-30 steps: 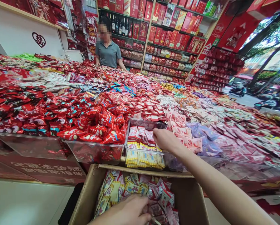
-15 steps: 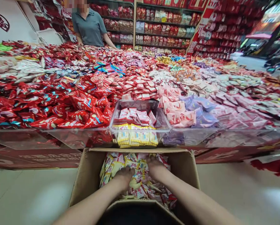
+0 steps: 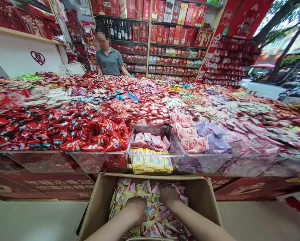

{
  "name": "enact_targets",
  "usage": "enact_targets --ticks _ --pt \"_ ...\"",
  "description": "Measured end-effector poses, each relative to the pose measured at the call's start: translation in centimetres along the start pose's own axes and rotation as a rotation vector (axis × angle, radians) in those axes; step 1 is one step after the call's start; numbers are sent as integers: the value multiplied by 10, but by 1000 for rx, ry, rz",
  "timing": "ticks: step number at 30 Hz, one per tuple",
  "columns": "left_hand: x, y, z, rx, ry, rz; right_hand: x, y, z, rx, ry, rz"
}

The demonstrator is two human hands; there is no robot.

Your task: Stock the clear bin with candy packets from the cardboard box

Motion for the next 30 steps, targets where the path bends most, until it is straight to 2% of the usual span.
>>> enact_targets --ticks 7,10,14,19,22,27,30 --pt "1 -5 -38 -203 -73 46 14 -8 -7 -130 67 -29" --pt "1 -5 -40 -211 -112 69 6 -8 -6 -168 168 53" --pt "2 -7 -39 -207 -178 84 7 -12 -9 -99 249 50" --pt "0 -13 -51 -246 -261 111 32 -37 -48 -223 414 -198" --pt "-9 -17 -63 -236 -359 184 38 -53 -66 -268 510 -323" --pt "-41 -33 -83 -191 -696 425 15 -78 -99 -480 684 -372" --pt "-49 -46 -99 -312 -764 504 -2 -91 -118 -549 856 -406"
Point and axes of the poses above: each hand's wrist, its own y-axis towards the middle knuckle, its own z-axis out of the palm, x = y × z, the point moved 8 cm from there along y, towards the middle knuckle, and after that the axes turned 14 degrees about -y, right-handed, at the moved point
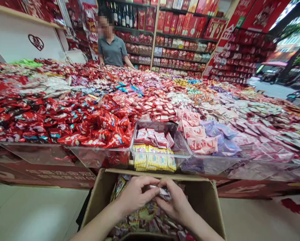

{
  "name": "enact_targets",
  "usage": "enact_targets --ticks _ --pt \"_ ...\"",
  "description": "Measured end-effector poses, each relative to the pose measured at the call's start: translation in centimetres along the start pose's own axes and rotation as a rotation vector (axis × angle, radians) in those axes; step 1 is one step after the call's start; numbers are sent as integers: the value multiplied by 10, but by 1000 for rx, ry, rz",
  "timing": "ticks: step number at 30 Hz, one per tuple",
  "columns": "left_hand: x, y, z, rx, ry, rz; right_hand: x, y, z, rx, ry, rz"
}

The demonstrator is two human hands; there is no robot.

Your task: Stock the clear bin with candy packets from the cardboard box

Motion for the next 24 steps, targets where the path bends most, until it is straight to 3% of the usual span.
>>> enact_targets --ticks 5,8,11,15,20,24 --pt "-16 -7 -10 -108 -206 159 -6 3 -21 -86 480 118" --pt "-9 -8 -9 -139 -350 132 -16 3 -15 -94 627 226" --pt "2 -6 -5 -179 -536 61 -20 4 -13 -118 655 242" --pt "10 -4 -7 -261 -637 24 -17 5 -12 -80 505 190" --pt "12 -4 -9 -276 -629 -4 -1 3 -21 -69 163 43" --pt "16 -2 -9 -256 -602 -35 36 14 -60 -165 -121 -166"
Point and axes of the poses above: each hand's wrist, its own y-axis towards the middle knuckle, its own z-axis out of the palm, x = y × z, the point moved 8 cm from there along y, towards the middle knuckle, and after that the axes turned 14 degrees about -y, right-handed, at the moved point
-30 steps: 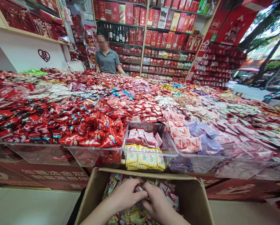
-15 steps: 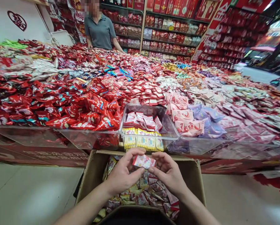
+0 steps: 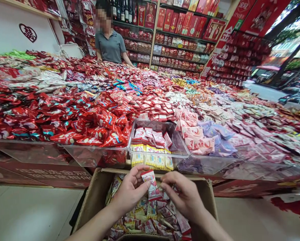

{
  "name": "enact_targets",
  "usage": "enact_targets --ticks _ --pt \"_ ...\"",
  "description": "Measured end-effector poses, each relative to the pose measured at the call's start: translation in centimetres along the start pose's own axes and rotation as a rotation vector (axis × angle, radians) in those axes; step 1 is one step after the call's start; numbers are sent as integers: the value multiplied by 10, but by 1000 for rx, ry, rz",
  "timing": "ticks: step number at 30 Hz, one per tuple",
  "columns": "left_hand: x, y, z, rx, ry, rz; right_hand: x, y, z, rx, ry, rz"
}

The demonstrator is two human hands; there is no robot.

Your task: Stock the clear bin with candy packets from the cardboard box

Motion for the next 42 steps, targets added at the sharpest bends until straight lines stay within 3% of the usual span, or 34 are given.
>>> enact_targets --ticks 3,5,9,12,16,24,42 --pt "2 1 -1 -1 -10 1 8 43 -32 -83 -347 -32" --pt "4 1 -2 -3 -14 8 -4 80 -29 31 -614 32" --pt "7 -1 -3 1 -46 -4 -57 130 18 507 -934 151" --pt "9 -4 -4 -13 -74 -5 -84 145 45 628 -980 200" --pt "11 -5 -5 -33 -74 -10 -98 150 56 636 -1025 223" --pt "8 -8 -2 -35 -6 -8 -110 147 54 595 -1031 319" --pt "9 -8 1 -10 154 3 -119 149 62 721 -858 355"
Point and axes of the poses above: each hand's wrist, its own y-axis towards the middle knuckle, its own z-axis out of the palm, x = y × z, the point moved 8 cm from there along y, towards the middle knuckle, and after that the axes turned 14 degrees about -y, right-handed, at the moved point
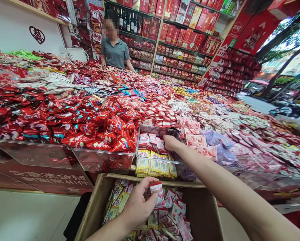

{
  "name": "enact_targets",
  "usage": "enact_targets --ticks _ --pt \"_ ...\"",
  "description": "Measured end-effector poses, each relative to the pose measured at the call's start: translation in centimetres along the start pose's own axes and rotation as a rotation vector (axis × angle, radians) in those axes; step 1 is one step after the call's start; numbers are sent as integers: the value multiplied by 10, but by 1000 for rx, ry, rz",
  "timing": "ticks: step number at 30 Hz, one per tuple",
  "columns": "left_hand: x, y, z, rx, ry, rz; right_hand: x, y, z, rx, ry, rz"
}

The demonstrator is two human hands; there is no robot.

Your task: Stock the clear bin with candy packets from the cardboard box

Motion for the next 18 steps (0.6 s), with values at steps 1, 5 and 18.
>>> enact_targets --ticks 1,5,18 --pt "0 0 0 0 11 5 0 1 1 3 10 -2" --pt "1 0 0 13 44 18 2 -2 1 15 65 -30" --pt "-1 -2 -2 4 183 44 27 -16 -1 51 46 -191"
Point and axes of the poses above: each hand's wrist, its own y-axis towards the middle knuckle, its own z-axis out of the palm, x = y × z, the point moved 8 cm from there along y, towards the middle knuckle, and after that the axes turned 14 degrees about -y, right-handed, at the moved point
